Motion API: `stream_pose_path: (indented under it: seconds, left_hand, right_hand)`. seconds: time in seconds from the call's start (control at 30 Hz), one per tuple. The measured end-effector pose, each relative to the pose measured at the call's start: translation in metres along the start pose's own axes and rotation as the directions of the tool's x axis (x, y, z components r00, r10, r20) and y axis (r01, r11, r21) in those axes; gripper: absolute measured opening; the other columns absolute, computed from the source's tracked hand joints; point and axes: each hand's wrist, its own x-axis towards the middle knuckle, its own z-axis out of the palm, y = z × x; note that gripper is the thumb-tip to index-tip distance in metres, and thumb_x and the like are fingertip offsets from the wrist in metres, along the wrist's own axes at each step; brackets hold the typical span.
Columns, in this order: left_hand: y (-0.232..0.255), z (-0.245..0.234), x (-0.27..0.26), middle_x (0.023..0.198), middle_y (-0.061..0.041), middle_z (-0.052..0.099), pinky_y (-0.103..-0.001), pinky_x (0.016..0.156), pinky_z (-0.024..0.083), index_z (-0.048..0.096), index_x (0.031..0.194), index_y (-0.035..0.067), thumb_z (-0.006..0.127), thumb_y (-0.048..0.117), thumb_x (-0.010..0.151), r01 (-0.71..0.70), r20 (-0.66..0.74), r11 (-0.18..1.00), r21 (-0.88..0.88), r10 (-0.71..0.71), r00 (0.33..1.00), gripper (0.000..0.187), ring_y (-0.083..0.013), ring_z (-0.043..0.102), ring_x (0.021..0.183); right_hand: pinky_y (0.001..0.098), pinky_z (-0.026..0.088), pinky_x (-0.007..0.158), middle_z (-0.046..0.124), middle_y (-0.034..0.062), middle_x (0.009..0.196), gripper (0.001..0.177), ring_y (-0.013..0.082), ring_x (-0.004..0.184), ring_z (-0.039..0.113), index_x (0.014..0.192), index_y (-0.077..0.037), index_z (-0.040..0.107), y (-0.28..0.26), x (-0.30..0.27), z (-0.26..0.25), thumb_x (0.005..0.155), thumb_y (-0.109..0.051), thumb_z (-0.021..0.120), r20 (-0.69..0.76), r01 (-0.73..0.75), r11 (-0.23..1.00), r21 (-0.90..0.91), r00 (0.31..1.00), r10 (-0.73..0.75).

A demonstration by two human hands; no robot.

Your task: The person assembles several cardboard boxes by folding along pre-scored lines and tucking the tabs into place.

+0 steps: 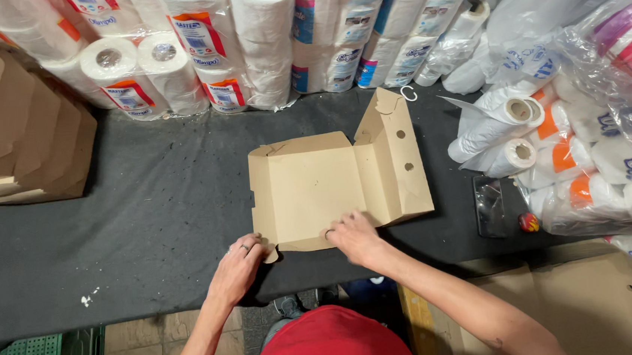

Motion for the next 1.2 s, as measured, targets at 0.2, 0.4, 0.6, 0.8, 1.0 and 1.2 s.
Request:
stream_pose_path:
  seconds: [0.2,0.4,0.6,0.8,1.0,1.2]
  left_hand:
    - [0.01,-0.014,0.007,0.09,0.0,0.056,-0.033,0.093,0.053,0.06,0.105,0.021,0.06,0.021,0.097,0.013,0.024,0.999,-0.042,-0.012,1.0,0.008,-0.0209,0.062,0.111]
    - [0.041,-0.018,0.038,0.063,-0.007,0.06,-0.041,0.086,0.054,0.054,0.096,0.022,0.075,0.031,0.089,0.233,-0.009,0.94,-0.249,-0.243,0.97,0.024,-0.0255,0.063,0.092]
    - [0.053,-0.009,0.05,0.059,-0.008,0.059,-0.04,0.085,0.053,0.05,0.092,0.02,0.071,0.033,0.092,0.227,0.012,0.965,-0.134,-0.227,0.974,0.025,-0.0266,0.062,0.091]
    - [0.048,-0.005,0.057,0.066,-0.01,0.064,-0.036,0.084,0.051,0.051,0.096,0.021,0.073,0.032,0.09,0.108,0.045,0.994,-0.004,-0.108,0.993,0.025,-0.0243,0.06,0.092]
    - [0.06,-0.066,0.073,0.072,-0.005,0.068,-0.037,0.083,0.051,0.054,0.095,0.021,0.082,0.027,0.08,0.272,0.258,0.927,-0.259,-0.205,0.944,0.032,-0.0246,0.062,0.088]
    - [0.029,-0.065,0.089,0.094,-0.009,0.067,-0.04,0.085,0.051,0.062,0.102,0.015,0.064,0.015,0.092,-0.005,0.221,0.982,-0.189,0.048,0.974,0.01,-0.0303,0.061,0.102]
  right_hand:
    - [0.0526,0.059,0.079,0.075,0.0177,0.089,0.026,0.04,0.089,0.076,0.1,-0.003,0.07,-0.017,0.019,0.009,0.103,-0.026,0.058,-0.204,0.15,0.89,0.431,0.977,-0.065]
    - [0.0497,0.061,0.074,0.074,0.0193,0.082,0.022,0.041,0.084,0.076,0.093,-0.004,0.07,-0.016,0.035,0.017,0.103,-0.019,0.056,-0.193,0.14,0.851,0.506,0.98,-0.046]
    - [0.0478,0.06,0.074,0.073,0.0177,0.083,0.007,0.0385,0.084,0.076,0.094,-0.002,0.067,-0.02,0.012,-0.001,0.095,0.001,0.06,-0.238,0.178,0.915,0.363,0.967,-0.093]
    - [0.0418,0.058,0.077,0.069,0.0073,0.084,0.011,0.0291,0.083,0.072,0.093,-0.009,0.065,-0.026,0.027,0.05,0.085,-0.002,0.065,-0.379,0.197,0.953,0.231,0.92,-0.099]
    - [0.0383,0.057,0.075,0.07,0.0073,0.083,0.008,0.0268,0.081,0.072,0.09,-0.009,0.069,-0.017,0.008,0.049,0.085,-0.002,0.068,-0.468,0.23,0.953,0.199,0.876,-0.113]
    - [0.0392,0.051,0.081,0.07,-0.0007,0.09,0.007,0.023,0.077,0.067,0.08,-0.018,0.067,0.014,-0.007,0.128,0.085,-0.015,0.072,-0.649,0.487,0.87,-0.081,0.637,-0.417]
